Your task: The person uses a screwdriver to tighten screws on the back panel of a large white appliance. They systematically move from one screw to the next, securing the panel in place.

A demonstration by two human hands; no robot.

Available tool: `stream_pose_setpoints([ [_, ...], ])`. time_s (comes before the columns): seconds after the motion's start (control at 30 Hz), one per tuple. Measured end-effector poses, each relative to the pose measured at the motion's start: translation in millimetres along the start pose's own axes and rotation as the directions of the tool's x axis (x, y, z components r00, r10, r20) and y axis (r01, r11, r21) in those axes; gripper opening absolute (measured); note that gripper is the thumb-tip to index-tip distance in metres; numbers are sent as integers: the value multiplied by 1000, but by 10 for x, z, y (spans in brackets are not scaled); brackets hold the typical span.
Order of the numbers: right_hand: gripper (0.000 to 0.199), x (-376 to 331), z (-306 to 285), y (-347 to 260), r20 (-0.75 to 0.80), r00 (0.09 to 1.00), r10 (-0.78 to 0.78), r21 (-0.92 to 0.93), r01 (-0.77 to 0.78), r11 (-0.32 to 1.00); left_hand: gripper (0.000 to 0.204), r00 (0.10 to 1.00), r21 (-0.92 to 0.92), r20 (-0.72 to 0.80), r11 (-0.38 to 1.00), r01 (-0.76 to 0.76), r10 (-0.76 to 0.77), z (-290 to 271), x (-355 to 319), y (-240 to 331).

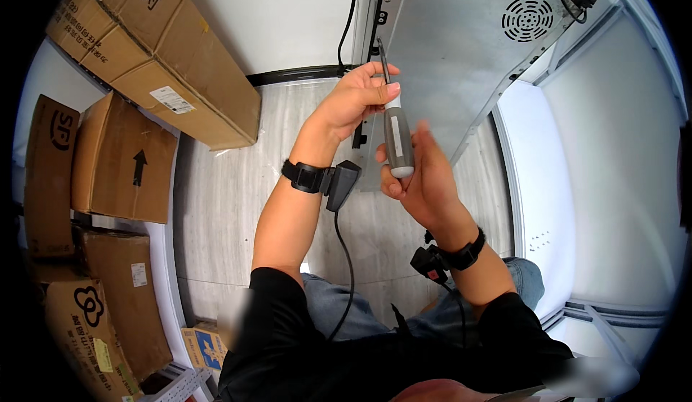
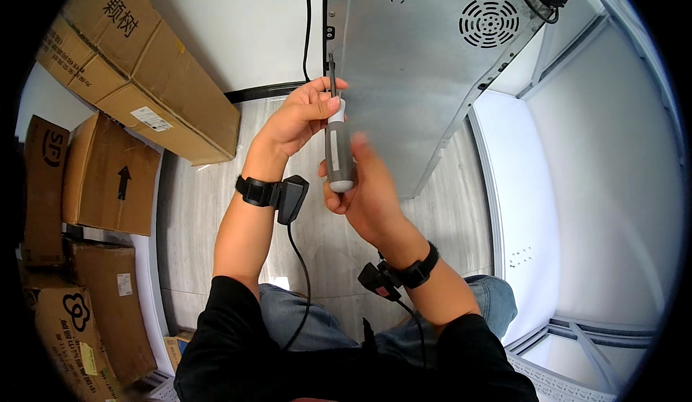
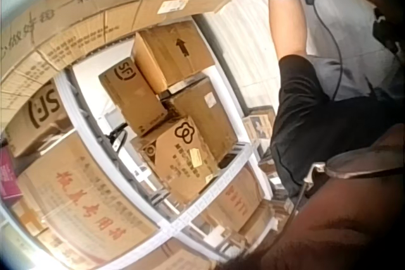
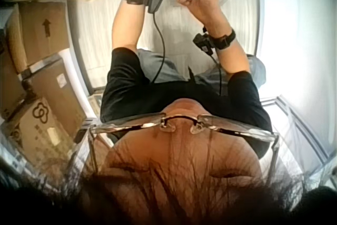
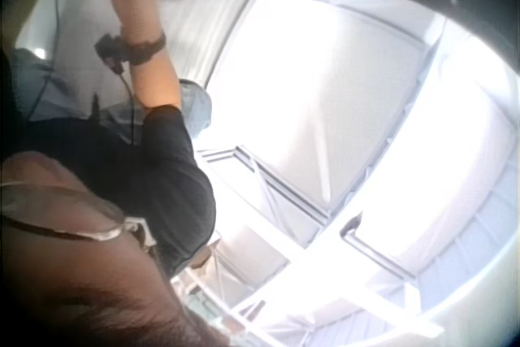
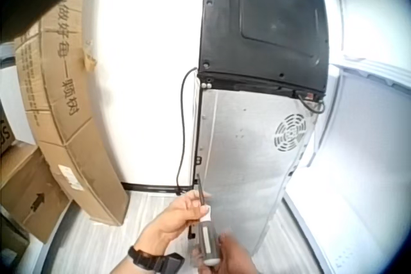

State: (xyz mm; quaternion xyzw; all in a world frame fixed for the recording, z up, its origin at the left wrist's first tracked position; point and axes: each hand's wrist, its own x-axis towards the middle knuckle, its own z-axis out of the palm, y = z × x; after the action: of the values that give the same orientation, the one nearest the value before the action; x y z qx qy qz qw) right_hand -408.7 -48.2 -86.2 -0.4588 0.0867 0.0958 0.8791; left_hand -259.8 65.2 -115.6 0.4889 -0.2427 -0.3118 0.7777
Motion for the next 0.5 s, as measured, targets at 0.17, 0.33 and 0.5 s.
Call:
stream_pose_setpoints([
  [0.17, 26, -17, 23, -54, -68, 996, -55, -146, 45, 988, 57, 996, 46, -85, 999, 3, 1, 103, 31, 39],
  [0.33, 32, -35, -6, -81, 69, 998, -2, -39, 5, 999, 71, 988, -60, -127, 994, -96, 88, 163, 57, 47],
  [0.5, 36, -76, -70, -110, 109, 994, 33, -109, -21, 994, 73, 973, -89, -169, 981, -171, 154, 157, 146, 2],
])
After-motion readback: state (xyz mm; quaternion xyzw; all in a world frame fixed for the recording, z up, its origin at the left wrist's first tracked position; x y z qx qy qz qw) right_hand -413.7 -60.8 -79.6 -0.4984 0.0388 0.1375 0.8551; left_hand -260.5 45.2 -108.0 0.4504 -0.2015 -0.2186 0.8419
